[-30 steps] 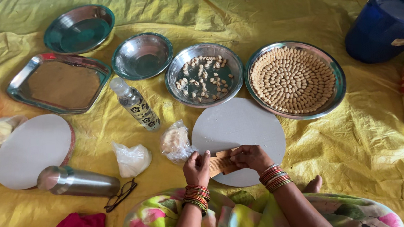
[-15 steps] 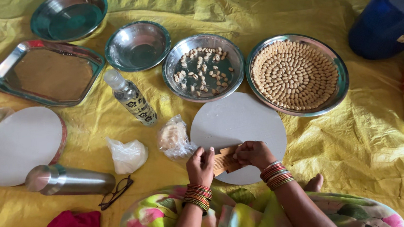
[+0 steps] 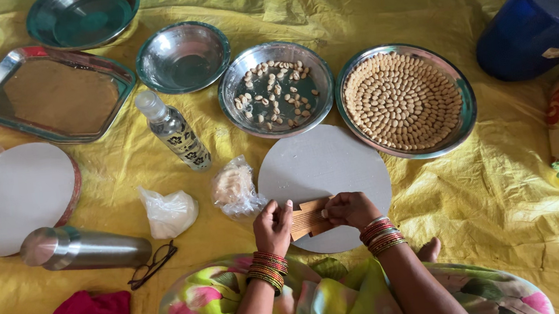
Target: The person sits on a yellow sheet and uses a wooden ridged tool to press small dough balls, creating ridged patterns. The shaped pieces are placed into a metal bowl. The person also rolls dough into small balls and places them on a white board.
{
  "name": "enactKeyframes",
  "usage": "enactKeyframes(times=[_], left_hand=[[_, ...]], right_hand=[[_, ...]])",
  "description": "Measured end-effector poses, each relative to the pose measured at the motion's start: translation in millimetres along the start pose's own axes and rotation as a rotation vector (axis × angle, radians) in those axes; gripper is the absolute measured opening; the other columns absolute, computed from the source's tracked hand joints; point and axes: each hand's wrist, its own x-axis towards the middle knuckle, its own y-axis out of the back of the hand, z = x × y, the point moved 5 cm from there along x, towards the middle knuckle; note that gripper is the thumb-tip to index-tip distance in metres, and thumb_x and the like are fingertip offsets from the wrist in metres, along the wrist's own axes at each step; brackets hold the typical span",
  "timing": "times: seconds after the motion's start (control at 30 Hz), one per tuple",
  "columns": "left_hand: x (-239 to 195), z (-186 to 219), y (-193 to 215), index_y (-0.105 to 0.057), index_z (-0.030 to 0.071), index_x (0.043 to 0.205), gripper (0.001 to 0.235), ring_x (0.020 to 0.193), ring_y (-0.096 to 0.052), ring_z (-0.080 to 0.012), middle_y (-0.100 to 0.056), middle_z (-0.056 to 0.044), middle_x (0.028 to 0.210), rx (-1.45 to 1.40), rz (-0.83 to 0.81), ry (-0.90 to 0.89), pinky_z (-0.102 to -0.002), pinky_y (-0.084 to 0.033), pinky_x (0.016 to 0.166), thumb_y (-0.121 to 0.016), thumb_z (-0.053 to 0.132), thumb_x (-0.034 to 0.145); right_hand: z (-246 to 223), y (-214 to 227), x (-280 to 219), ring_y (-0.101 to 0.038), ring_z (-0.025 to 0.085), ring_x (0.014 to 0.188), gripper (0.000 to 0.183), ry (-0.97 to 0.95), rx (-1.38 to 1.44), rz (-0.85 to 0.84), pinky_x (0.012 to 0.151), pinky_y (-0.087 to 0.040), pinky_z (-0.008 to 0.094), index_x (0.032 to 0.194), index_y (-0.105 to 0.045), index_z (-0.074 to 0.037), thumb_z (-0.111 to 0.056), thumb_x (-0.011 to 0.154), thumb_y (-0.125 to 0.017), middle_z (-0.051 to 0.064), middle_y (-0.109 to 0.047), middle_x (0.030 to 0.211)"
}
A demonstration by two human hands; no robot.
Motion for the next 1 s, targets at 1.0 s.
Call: enactKeyframes(times=[1.0], left_hand=[[0.1, -5.0, 4.1, -0.043, 0.003, 0.066, 0.045, 0.050, -0.042, -0.0088, -0.042, -0.002, 0.052, 0.089, 0.023, 0.000, -0.030, -0.038, 0.048, -0.071, 0.022, 0.095]], right_hand=[[29.4, 40.5, 30.9, -0.071, 0.014, 0.073, 0.016, -0.083, -0.129, -0.080, 0.068, -0.062, 0.027, 0.092, -0.075, 0.004, -0.009, 0.085, -0.083, 0.009, -0.075, 0.085]])
